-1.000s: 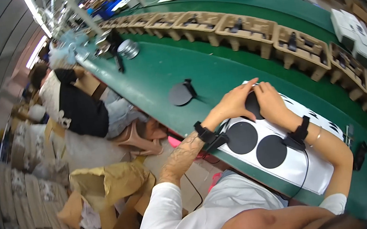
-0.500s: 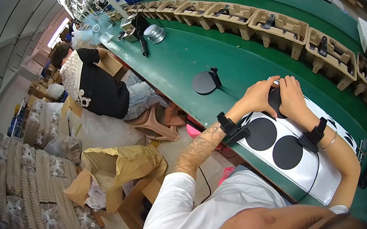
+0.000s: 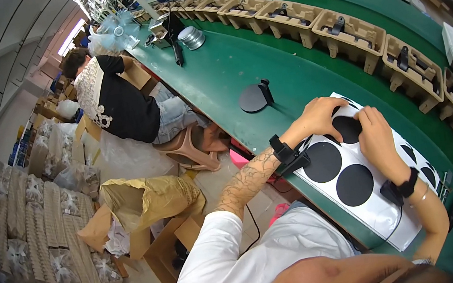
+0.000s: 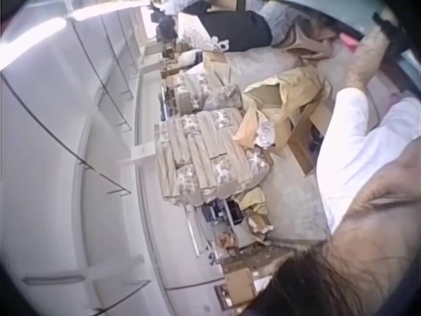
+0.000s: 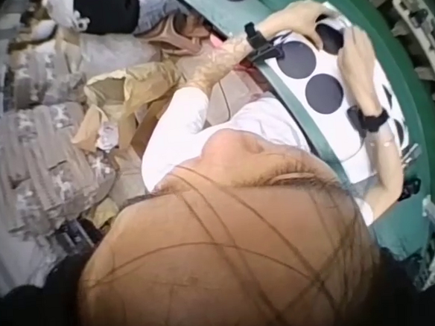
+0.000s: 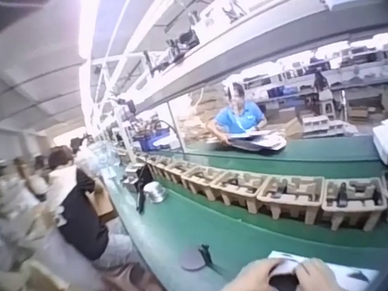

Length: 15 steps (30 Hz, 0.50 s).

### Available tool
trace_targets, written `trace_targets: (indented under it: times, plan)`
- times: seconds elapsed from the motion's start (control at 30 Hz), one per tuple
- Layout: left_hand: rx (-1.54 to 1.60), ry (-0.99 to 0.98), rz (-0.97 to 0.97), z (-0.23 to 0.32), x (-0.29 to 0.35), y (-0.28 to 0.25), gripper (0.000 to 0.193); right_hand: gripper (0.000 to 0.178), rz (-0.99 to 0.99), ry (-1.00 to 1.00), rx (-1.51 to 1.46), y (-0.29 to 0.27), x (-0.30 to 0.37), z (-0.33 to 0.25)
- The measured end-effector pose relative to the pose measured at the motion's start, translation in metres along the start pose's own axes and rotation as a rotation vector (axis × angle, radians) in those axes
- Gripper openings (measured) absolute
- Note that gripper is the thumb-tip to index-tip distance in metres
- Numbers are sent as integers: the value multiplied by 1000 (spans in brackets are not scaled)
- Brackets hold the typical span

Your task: The person peels a circular pad from a sheet, presses it onto the base of a stand, and places the stand into a cardboard tray. This process is repeated for multiple stands throughout the video.

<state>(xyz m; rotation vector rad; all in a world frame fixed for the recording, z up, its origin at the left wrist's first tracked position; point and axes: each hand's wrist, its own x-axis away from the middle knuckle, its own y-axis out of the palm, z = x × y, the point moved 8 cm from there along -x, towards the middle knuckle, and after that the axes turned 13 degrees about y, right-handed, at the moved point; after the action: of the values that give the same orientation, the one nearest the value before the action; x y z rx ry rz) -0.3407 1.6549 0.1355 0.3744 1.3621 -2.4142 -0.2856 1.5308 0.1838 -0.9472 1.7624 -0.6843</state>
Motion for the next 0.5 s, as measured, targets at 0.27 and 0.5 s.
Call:
trace_targets:
  times: [0.27, 0.5]
  plan:
    - [-104, 33, -110, -10, -5, 12, 82, 17, -8, 58, -73, -43, 46, 20]
    - [-21, 56, -70, -14, -9, 15, 79, 11, 149, 517, -633, -64, 90, 139]
